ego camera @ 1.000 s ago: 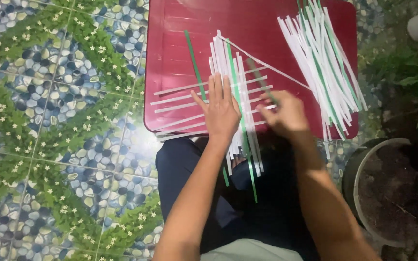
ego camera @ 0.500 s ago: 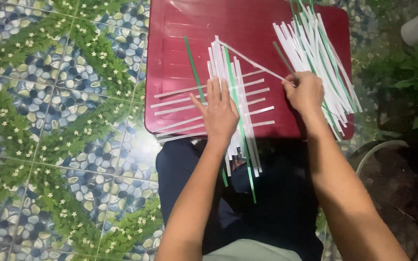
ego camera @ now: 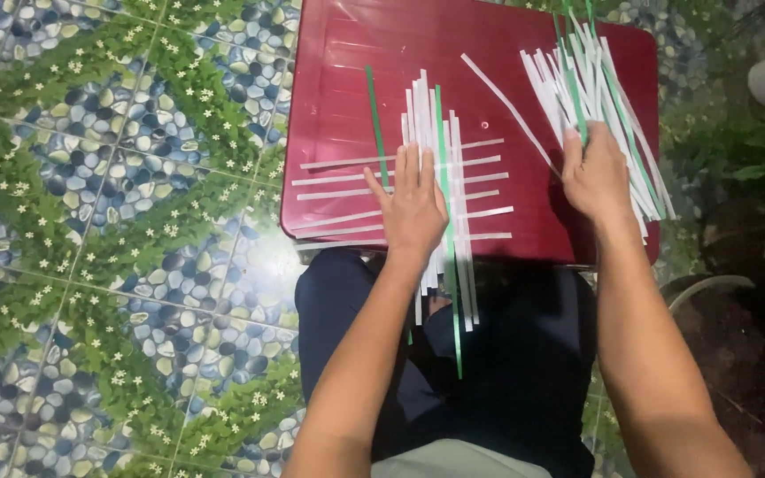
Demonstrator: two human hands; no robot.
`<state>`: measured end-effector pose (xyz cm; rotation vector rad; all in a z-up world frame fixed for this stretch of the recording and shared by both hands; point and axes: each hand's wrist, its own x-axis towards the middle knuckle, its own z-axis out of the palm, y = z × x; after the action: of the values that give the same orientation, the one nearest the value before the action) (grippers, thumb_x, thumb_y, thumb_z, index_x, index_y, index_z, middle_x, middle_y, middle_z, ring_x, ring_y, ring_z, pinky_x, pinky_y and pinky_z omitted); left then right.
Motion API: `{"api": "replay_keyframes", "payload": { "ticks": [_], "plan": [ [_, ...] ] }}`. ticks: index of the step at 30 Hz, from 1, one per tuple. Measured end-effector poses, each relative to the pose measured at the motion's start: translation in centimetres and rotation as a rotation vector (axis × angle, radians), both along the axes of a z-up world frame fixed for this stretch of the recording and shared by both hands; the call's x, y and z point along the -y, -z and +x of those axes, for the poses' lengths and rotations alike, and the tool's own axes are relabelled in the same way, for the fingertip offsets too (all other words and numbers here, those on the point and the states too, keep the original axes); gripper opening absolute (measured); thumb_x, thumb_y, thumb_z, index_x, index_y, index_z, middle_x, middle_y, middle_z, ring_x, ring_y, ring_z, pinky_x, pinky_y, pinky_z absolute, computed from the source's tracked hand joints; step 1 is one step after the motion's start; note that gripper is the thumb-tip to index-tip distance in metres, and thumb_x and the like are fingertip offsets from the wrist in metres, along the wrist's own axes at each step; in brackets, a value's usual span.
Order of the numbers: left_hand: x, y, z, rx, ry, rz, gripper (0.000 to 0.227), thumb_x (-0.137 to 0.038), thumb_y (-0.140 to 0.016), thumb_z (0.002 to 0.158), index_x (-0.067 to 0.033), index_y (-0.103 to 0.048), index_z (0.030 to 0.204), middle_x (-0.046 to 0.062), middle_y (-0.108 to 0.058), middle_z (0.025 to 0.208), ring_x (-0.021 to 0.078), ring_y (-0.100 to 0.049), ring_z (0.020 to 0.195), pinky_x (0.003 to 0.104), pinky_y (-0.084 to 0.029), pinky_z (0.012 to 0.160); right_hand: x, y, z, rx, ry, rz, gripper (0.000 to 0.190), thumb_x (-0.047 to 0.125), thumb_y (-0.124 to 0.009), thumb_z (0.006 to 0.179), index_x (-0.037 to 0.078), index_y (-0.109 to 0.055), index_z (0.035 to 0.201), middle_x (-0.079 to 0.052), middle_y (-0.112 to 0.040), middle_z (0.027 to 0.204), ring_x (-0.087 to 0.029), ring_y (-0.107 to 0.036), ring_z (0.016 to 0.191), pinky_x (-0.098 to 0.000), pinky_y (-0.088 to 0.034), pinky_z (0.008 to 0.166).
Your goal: Weaving green and white plastic strips together on a red plastic tray to create a patterned mat.
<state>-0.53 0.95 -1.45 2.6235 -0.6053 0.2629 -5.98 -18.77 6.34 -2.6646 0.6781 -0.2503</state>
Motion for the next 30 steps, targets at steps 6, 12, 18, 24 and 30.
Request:
{"api": "replay_keyframes", "payload": {
  "ticks": [6, 12, 18, 24, 30],
  "plan": [
    [0.1, 0.1, -0.1, 0.004, -0.01, 0.004, 0.044, -0.02, -0.037, 0.085, -0.014, -0.043, 0.129, 0.009, -0.038, 0.137, 0.0185, -0.028, 0.131, 0.064, -0.006, 0.103, -1.9, -1.7, 1.6, 0.001, -0.207, 0.142, 0.029, 0.016, -0.035, 0.097, 0.002, -0.059, 0.106, -0.026, -0.057, 0.089, -0.047, -0.053, 0.092, -0.054, -0.041, 0.079],
    [0.1, 0.0, -0.1, 0.023, -0.019, 0.007, 0.044, -0.02, -0.038, 0.085, -0.0147, -0.044, 0.128, 0.009, -0.039, 0.137, 0.0186, -0.029, 0.13, 0.064, -0.007, 0.103, -2.7, -2.0, 3.1, -0.114, -0.217, 0.21, 0.034, -0.002, -0.045, 0.084, 0.002, -0.06, 0.114, -0.021, -0.062, 0.081, -0.039, -0.059, 0.082, -0.049, -0.045, 0.074],
    [0.2, 0.3, 0.1, 0.015, -0.024, 0.028, 0.044, -0.02, -0.038, 0.085, -0.0154, -0.043, 0.128, 0.008, -0.038, 0.137, 0.018, -0.029, 0.131, 0.063, -0.006, 0.104, -1.3, 0.6, 4.1, -0.142, -0.233, 0.173, 0.028, 0.003, -0.051, 0.08, 0.011, -0.067, 0.101, -0.016, -0.063, 0.079, -0.035, -0.059, 0.078, -0.0434, -0.046, 0.071],
    [0.1, 0.2, 0.0, 0.016, -0.022, 0.013, 0.043, -0.02, -0.039, 0.085, -0.0146, -0.045, 0.127, 0.009, -0.038, 0.136, 0.019, -0.029, 0.13, 0.064, -0.007, 0.104, -1.9, 0.1, 4.7, -0.135, -0.223, 0.277, 0.027, 0.0, -0.051, 0.08, 0.008, -0.067, 0.1, -0.019, -0.062, 0.082, -0.035, -0.059, 0.077, -0.042, -0.046, 0.067],
    [0.2, 0.3, -0.1, 0.054, -0.024, -0.008, 0.042, -0.019, -0.041, 0.084, -0.0134, -0.046, 0.126, 0.01, -0.04, 0.135, 0.0202, -0.03, 0.13, 0.064, -0.008, 0.103, -0.6, 1.0, 4.2, -0.115, -0.194, 0.407, 0.028, -0.004, -0.048, 0.08, 0.006, -0.065, 0.1, -0.018, -0.06, 0.077, -0.027, -0.057, 0.069, -0.0383, -0.045, 0.066]
  ]
}}
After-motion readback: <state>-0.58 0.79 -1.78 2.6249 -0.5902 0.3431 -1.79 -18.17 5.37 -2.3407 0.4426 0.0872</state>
